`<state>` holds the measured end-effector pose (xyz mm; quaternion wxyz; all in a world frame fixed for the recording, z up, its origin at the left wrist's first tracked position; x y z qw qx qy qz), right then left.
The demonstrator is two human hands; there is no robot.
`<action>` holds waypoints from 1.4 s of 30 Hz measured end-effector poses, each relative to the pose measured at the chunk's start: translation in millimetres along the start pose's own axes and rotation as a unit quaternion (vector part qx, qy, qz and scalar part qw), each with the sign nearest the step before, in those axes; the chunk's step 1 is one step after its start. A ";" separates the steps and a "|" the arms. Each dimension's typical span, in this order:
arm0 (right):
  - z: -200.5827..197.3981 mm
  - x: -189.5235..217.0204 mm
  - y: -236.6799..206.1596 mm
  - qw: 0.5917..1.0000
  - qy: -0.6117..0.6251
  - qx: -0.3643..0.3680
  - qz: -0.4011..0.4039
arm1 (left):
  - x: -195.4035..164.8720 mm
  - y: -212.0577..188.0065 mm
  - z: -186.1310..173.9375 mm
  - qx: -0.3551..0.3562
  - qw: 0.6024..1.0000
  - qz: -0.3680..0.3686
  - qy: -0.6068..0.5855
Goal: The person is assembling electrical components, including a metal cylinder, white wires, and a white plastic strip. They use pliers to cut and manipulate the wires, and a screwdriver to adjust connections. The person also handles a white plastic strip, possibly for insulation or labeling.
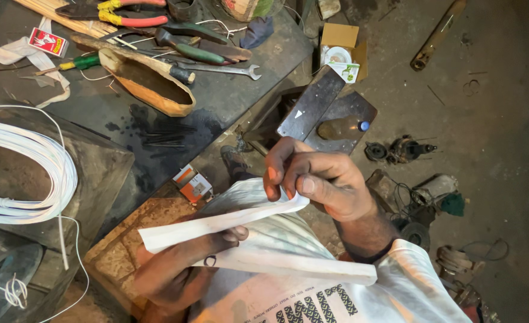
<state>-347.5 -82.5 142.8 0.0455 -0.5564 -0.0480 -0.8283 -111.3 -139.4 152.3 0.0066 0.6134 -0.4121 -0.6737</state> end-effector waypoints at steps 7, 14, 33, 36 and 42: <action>2.5 -8.9 0.2 0.998 0.041 0.044 0.035 | -3.3 3.1 -0.3 -0.001 1.000 0.002 0.004; 2.3 -6.1 5.5 0.999 -0.042 -0.001 -0.004 | 2.1 -6.6 -5.7 -0.005 0.997 -0.050 -0.051; 2.2 27.6 20.7 0.974 -0.226 -0.020 0.029 | -4.5 4.0 -1.2 0.046 0.994 0.016 0.100; 1.1 25.4 20.1 0.976 -0.213 -0.020 0.040 | -1.0 2.8 -3.3 0.032 0.995 -0.007 0.092; 1.5 27.6 20.2 0.973 -0.224 -0.022 0.042 | 2.7 3.1 -2.5 -0.020 0.998 -0.013 0.050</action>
Point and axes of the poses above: each hand's wrist, its own y-axis towards the middle knuckle, its own z-axis out of the palm, x = y × z, the point moved 3 cm from there along y, towards the middle knuckle, and after that the axes turned 6 degrees about z, right-handed, at the moved point
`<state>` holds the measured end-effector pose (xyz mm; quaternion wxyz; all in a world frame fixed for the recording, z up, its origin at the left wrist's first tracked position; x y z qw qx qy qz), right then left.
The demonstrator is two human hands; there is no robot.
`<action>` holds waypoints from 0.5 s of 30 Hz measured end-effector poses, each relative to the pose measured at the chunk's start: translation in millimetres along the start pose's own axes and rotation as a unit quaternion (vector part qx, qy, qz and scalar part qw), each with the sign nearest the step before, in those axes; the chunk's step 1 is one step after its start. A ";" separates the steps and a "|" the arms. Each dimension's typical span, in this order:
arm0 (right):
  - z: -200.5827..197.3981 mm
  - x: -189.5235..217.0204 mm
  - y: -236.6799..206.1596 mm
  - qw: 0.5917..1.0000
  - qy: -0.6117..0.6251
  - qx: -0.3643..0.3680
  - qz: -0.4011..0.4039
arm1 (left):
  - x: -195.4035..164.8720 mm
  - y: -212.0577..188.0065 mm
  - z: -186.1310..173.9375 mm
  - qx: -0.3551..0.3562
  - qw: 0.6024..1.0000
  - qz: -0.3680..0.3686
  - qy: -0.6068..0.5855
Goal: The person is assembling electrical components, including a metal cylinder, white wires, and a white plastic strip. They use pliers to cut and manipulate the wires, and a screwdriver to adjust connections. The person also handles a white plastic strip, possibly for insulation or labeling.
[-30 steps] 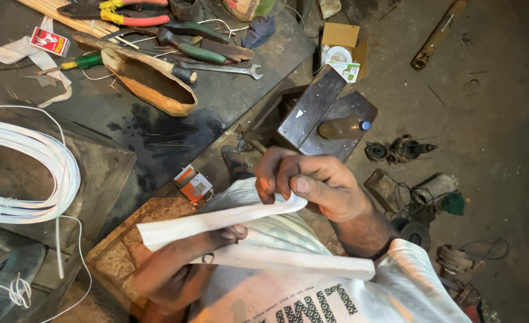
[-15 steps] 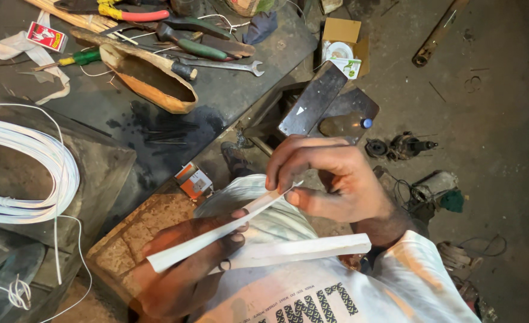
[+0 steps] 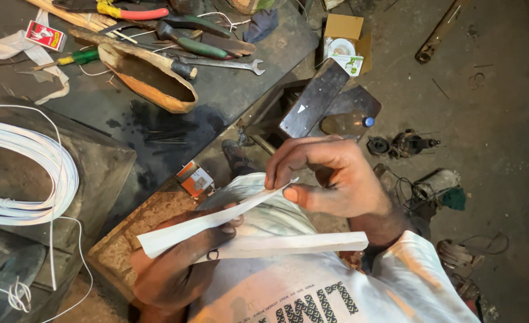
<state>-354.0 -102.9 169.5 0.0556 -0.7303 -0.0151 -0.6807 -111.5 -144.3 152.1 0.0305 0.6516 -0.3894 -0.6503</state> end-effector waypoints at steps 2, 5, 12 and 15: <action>-0.5 0.3 1.1 1.000 -0.022 0.004 -0.004 | 0.0 0.9 0.6 0.001 1.000 0.001 0.011; -1.4 -0.6 2.4 1.000 -0.023 0.011 -0.012 | 0.4 2.5 0.9 0.005 1.000 0.003 0.019; -2.3 -6.9 1.2 0.999 -0.024 0.010 -0.017 | 4.7 0.4 1.8 -0.001 1.000 0.001 0.021; -2.0 -9.5 1.4 0.999 -0.027 0.008 -0.020 | 7.0 -3.6 1.0 -0.006 1.000 -0.012 0.005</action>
Point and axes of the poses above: each hand's wrist, its own y-axis towards the middle knuckle, its own z-axis out of the palm, x = y × z, the point moved 3 cm from there along y, towards the middle knuckle, and after that the axes turned 6 degrees about z, right-handed, at the moved point
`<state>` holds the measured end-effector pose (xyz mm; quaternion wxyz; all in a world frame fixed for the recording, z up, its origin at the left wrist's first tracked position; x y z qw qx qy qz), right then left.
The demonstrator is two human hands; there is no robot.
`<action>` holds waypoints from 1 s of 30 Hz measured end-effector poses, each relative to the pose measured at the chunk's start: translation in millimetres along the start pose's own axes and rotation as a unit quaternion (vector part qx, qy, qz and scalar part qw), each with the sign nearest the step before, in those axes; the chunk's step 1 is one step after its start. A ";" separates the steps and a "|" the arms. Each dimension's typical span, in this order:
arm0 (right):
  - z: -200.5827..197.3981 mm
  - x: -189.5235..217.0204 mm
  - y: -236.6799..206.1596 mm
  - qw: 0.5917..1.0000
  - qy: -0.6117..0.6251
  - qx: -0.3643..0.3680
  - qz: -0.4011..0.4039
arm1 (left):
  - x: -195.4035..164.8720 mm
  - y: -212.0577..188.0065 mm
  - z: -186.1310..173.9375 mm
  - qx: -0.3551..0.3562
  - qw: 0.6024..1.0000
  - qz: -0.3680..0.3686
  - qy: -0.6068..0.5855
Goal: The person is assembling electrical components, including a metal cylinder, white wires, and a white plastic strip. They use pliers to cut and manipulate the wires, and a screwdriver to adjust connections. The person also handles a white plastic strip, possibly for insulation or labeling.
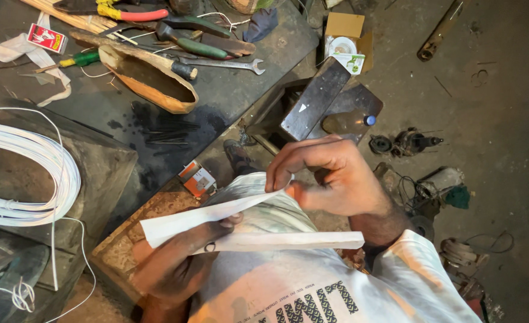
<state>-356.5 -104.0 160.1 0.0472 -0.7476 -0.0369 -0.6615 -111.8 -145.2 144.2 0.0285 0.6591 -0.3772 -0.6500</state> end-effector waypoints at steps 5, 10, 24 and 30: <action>0.3 -1.2 1.0 1.000 0.016 -0.003 -0.004 | 4.2 -6.9 -5.1 0.002 1.000 -0.013 0.019; 0.5 1.5 -0.3 1.000 0.015 -0.007 0.003 | 12.7 -12.2 -5.2 -0.013 0.999 -0.022 -0.031; 1.8 -2.2 0.3 0.999 0.038 -0.002 0.008 | 17.2 -14.6 -6.5 -0.002 0.999 -0.027 -0.044; 2.3 -5.4 1.1 0.999 0.045 0.002 0.015 | 15.8 -13.9 -3.6 -0.016 0.997 -0.048 -0.050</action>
Point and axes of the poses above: each hand's wrist, its own y-axis towards the middle knuckle, its own z-axis out of the palm, x = y × z, the point moved 3 cm from there along y, towards the middle knuckle, and after that the axes turned 6 degrees about z, right-handed, at the moved point
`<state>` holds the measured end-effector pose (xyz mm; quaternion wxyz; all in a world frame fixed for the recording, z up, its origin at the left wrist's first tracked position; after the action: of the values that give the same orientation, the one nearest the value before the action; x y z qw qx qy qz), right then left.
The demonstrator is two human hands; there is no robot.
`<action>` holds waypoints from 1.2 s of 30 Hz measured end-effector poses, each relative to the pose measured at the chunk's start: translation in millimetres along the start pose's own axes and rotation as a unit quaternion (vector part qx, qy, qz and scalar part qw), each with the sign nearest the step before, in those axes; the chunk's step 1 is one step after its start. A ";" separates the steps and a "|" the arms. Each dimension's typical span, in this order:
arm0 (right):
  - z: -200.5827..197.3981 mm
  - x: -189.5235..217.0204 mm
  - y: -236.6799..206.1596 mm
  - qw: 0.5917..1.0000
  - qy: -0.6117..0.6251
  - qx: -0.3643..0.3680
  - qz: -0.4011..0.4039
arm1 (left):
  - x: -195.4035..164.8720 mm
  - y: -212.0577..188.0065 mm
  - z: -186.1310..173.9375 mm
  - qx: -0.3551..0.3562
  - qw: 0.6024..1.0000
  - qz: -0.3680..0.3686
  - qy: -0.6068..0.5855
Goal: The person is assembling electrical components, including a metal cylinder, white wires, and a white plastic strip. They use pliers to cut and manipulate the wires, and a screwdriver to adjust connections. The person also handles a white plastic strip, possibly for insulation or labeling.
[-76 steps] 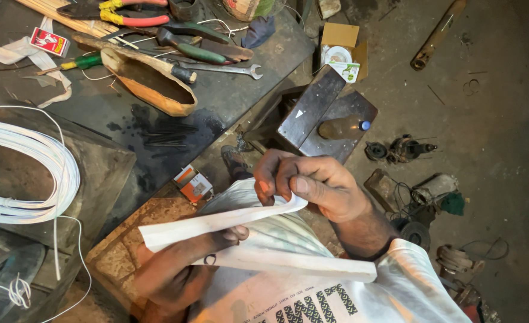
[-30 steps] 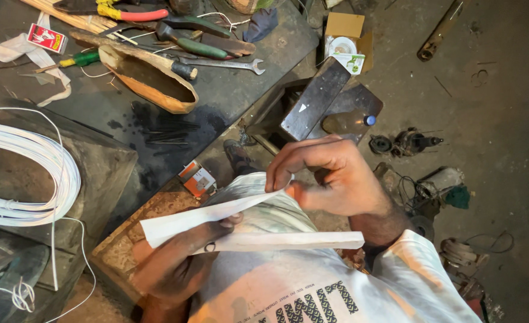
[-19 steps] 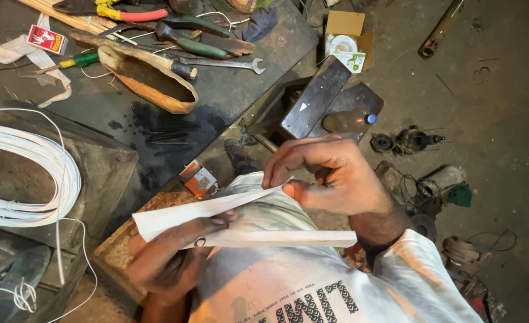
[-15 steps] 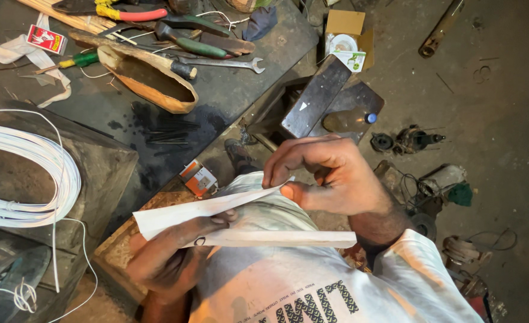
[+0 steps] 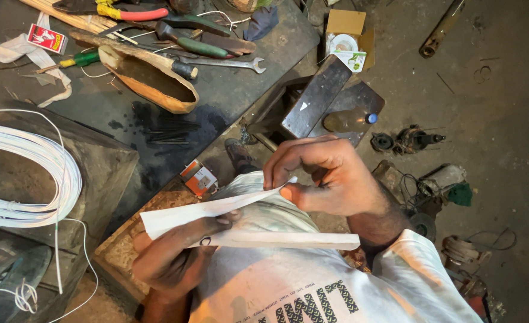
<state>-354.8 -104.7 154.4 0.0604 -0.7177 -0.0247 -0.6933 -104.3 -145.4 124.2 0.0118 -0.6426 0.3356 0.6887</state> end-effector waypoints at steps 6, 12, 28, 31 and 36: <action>-0.8 0.0 1.6 1.000 0.014 0.003 -0.012 | 0.6 2.3 -1.7 0.004 1.000 0.028 -0.001; -2.5 10.4 4.0 0.979 -0.106 -0.022 -0.175 | 4.7 0.3 -4.1 -0.003 0.997 0.064 -0.031; 6.2 12.1 -1.3 0.889 -0.251 -0.124 -0.362 | -4.9 0.2 -4.1 -0.003 0.991 0.097 -0.088; 6.6 13.5 -1.1 0.896 -0.246 -0.101 -0.355 | -8.7 2.1 -3.8 -0.002 0.987 0.130 -0.096; 9.9 17.7 0.2 0.903 -0.262 -0.082 -0.330 | -16.9 4.2 0.2 -0.013 0.991 0.109 -0.081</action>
<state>-344.3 -104.6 171.8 -0.2396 -0.8267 -0.2179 -0.4602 -103.4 -141.5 141.2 -0.0445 -0.5440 0.3932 0.7399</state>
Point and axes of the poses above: each hand's wrist, its own y-axis towards the middle knuckle, its own z-axis out of the palm, x = y × z, the point moved 3 cm from there along y, towards the middle knuckle, and after that the axes turned 6 degrees about z, right-handed, at the moved point
